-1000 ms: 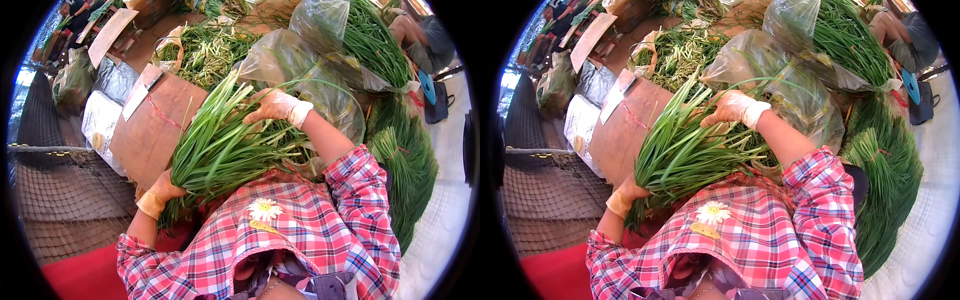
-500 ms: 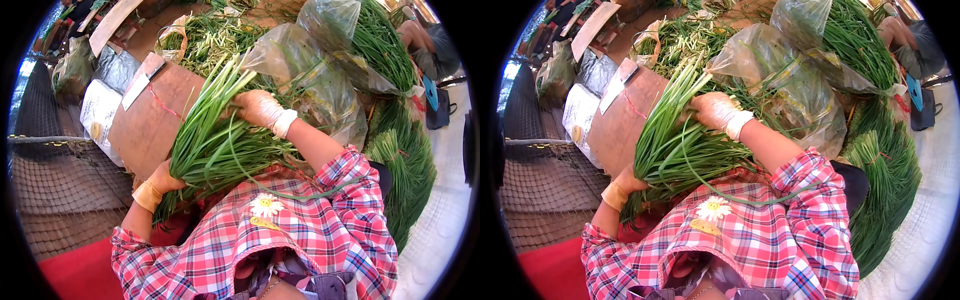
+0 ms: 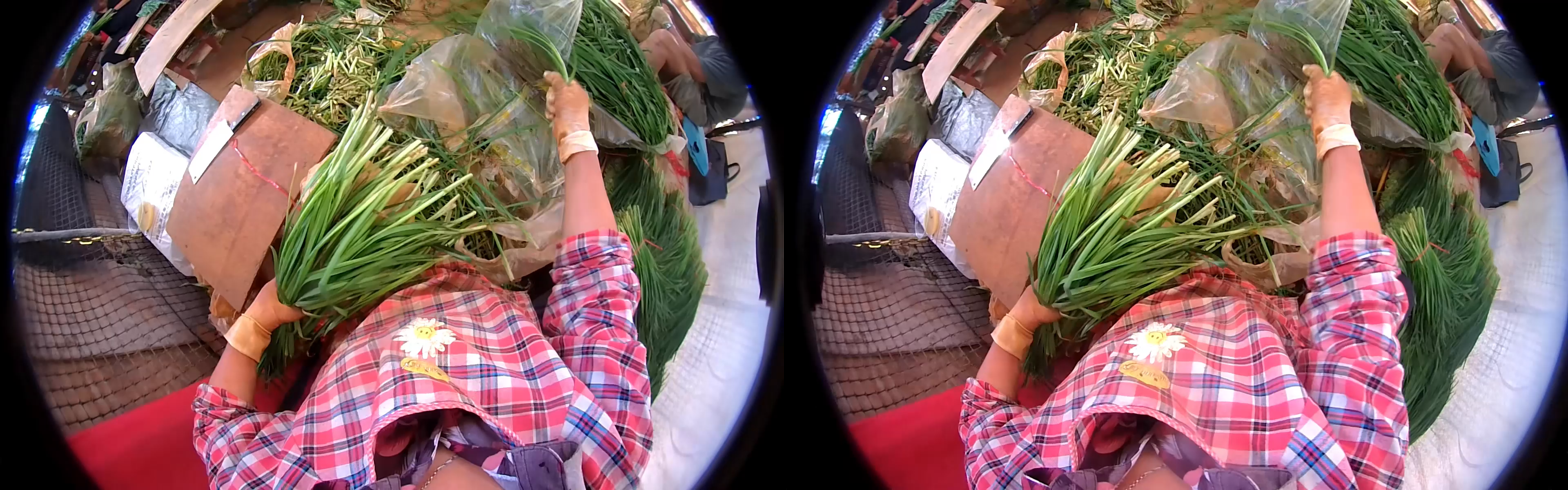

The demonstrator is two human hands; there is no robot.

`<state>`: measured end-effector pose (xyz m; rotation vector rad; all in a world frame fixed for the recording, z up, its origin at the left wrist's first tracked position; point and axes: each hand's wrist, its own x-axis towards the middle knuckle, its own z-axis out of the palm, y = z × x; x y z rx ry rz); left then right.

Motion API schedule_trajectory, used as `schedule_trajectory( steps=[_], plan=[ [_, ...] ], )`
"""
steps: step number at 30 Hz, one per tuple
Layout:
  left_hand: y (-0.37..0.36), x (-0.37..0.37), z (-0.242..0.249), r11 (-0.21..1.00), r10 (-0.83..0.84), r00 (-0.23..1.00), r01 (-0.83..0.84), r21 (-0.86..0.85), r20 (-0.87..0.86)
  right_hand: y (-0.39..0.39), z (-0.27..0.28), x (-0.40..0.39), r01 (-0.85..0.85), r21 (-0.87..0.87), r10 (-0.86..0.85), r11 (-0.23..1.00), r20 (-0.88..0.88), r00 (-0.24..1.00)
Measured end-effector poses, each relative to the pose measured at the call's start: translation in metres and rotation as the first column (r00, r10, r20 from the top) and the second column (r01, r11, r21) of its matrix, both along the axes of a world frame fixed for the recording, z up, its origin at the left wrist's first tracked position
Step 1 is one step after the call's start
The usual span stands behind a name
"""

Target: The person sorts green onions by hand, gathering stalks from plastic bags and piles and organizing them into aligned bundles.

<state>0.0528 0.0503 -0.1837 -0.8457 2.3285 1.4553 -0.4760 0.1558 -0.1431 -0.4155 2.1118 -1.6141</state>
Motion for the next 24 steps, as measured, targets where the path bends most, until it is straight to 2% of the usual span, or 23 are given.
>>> schedule_trajectory(
  steps=[1,2,3,4,5,6,8,9,10,12,13,15,19,21,22,23,24],
  plan=[
    [0.002,0.006,-0.012,0.999,0.019,0.999,-0.019,-0.028,-0.026,0.004,-0.012,-0.005,-0.069,0.115,0.082,0.991,-0.111,0.99],
    [0.003,0.008,-0.018,0.998,0.036,0.998,-0.039,-0.058,-0.055,0.007,-0.021,0.005,-0.066,0.109,0.079,0.992,-0.117,0.99],
    [0.004,0.004,-0.014,0.997,0.036,0.997,-0.04,-0.065,-0.062,0.013,-0.028,0.03,-0.355,0.488,0.503,0.797,-0.212,0.838],
    [0.007,-0.002,-0.008,0.991,-0.019,0.996,0.007,-0.137,-0.089,0.018,-0.034,0.055,-0.447,0.802,0.836,0.397,-0.115,0.536],
    [0.009,-0.005,-0.005,0.977,-0.075,0.991,0.051,-0.207,-0.109,0.015,-0.036,0.069,-0.311,0.947,0.972,-0.084,0.147,0.184],
    [0.011,-0.001,-0.006,0.994,0.049,0.994,-0.058,-0.087,-0.103,0.007,-0.032,0.072,-0.308,0.947,0.973,-0.086,0.147,0.181],
    [0.01,0.008,-0.016,0.993,0.062,0.995,-0.068,-0.093,-0.074,-0.009,-0.015,0.072,-0.371,0.844,0.876,0.387,-0.211,0.433],
    [0.009,0.01,-0.018,0.992,0.067,0.997,-0.071,-0.105,-0.046,-0.019,-0.008,0.066,-0.497,0.642,0.766,0.584,-0.232,0.6],
    [0.008,0.011,-0.017,0.992,0.06,0.997,-0.065,-0.112,-0.046,-0.029,0.001,0.067,-0.642,0.409,0.742,0.648,-0.15,0.653],
    [0.007,0.008,-0.017,0.978,0.206,0.973,-0.206,0.012,-0.106,-0.05,-0.003,0.087,-0.786,0.324,0.849,0.527,-0.161,0.503],
    [0.007,0.003,-0.012,0.979,0.203,0.973,-0.203,0.012,-0.109,-0.061,-0.015,0.094,-0.835,0.328,0.893,0.441,-0.254,0.372],
    [0.008,-0.006,0.005,0.978,0.193,0.977,-0.199,-0.06,-0.084,-0.072,0.011,0.12,-0.783,0.574,0.966,0.24,-0.062,0.251],
    [0.006,-0.003,0.013,0.983,0.181,0.983,-0.181,-0.017,-0.019,-0.076,0.0,0.125,-0.851,0.482,0.972,0.208,-0.004,0.236],
    [0.0,0.0,0.006,0.973,-0.063,0.996,0.049,-0.228,-0.056,-0.07,0.009,0.129,-0.791,0.526,0.946,0.313,-0.099,0.309],
    [-0.001,-0.001,0.003,0.973,-0.064,0.996,0.049,-0.226,-0.06,-0.07,0.018,0.129,-0.685,0.664,0.952,0.301,-0.167,0.257],
    [-0.001,-0.001,0.002,0.986,-0.003,0.997,-0.01,-0.169,-0.074,-0.07,0.019,0.128,-0.682,0.667,0.953,0.299,-0.166,0.255],
    [0.0,0.0,0.0,0.991,0.06,0.995,-0.07,-0.112,-0.085,-0.069,0.019,0.127,-0.548,0.755,0.933,0.359,-0.276,0.229]
  ],
)
